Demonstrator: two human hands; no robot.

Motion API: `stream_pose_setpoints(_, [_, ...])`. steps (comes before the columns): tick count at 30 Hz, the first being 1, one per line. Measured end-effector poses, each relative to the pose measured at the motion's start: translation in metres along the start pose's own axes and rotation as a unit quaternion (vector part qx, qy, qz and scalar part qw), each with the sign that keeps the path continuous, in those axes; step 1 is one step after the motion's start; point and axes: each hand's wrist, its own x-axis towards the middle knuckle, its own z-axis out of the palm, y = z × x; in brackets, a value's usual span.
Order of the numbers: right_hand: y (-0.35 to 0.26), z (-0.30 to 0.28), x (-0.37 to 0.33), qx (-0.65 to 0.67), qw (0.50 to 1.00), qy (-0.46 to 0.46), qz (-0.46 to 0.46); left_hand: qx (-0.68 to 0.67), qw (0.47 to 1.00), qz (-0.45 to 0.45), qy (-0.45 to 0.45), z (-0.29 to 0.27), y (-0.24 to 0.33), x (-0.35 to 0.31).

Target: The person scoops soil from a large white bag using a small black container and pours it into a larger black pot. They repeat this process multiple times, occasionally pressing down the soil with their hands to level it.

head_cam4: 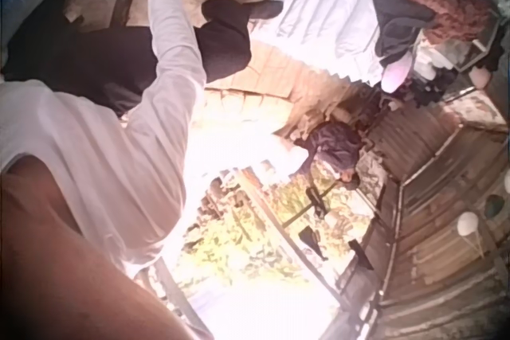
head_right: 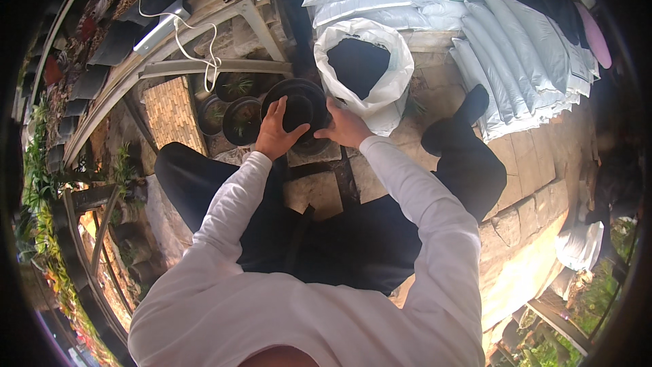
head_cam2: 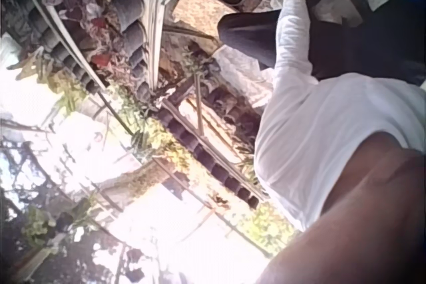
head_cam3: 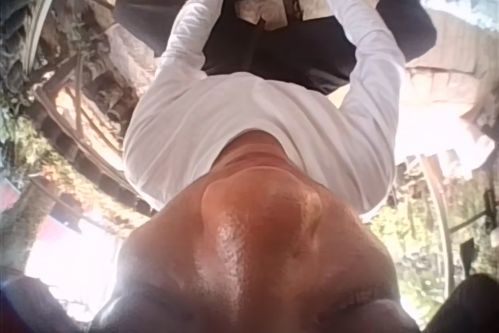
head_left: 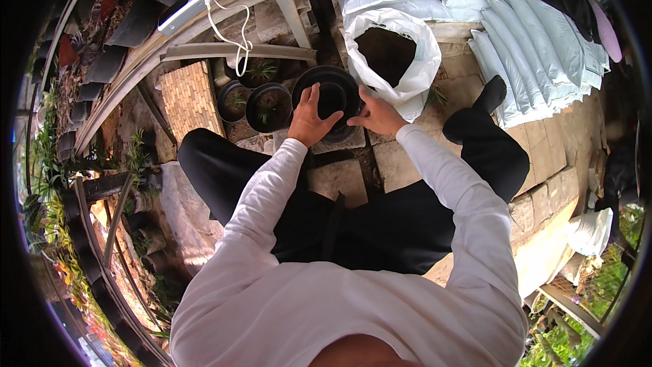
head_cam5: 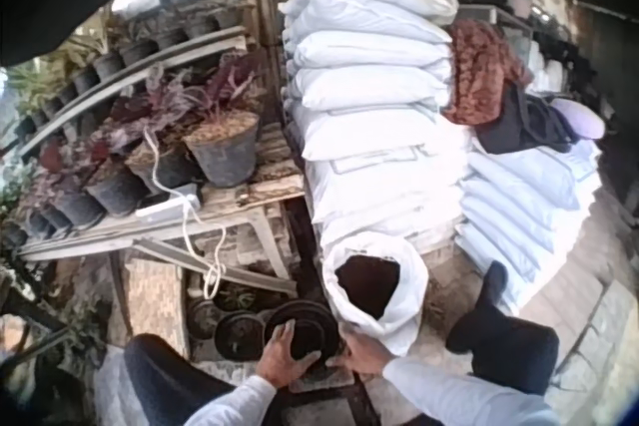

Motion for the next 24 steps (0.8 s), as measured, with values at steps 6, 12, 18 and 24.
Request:
stream_pose_setpoints(6, [0.001,-0.001,-0.001,-0.057,0.997,0.021,-0.041,-0.009,1.0,-0.004,-0.022,0.013,0.003,0.01])
stream_pose_setpoints(12, [-0.037,-0.049,0.002,-0.087,0.995,-0.039,-0.01,-0.021,1.0,0.02,0.009,-0.046,0.009,0.052])
stream_pose_setpoints(18, [-0.069,-0.119,0.0,0.147,0.988,0.05,0.006,-0.04,0.986,0.138,-0.082,-0.087,0.043,0.097])
stream_pose_setpoints(24, [-0.071,-0.162,-0.005,0.218,0.974,0.003,0.057,-0.119,0.96,0.215,-0.135,-0.059,0.055,0.115])
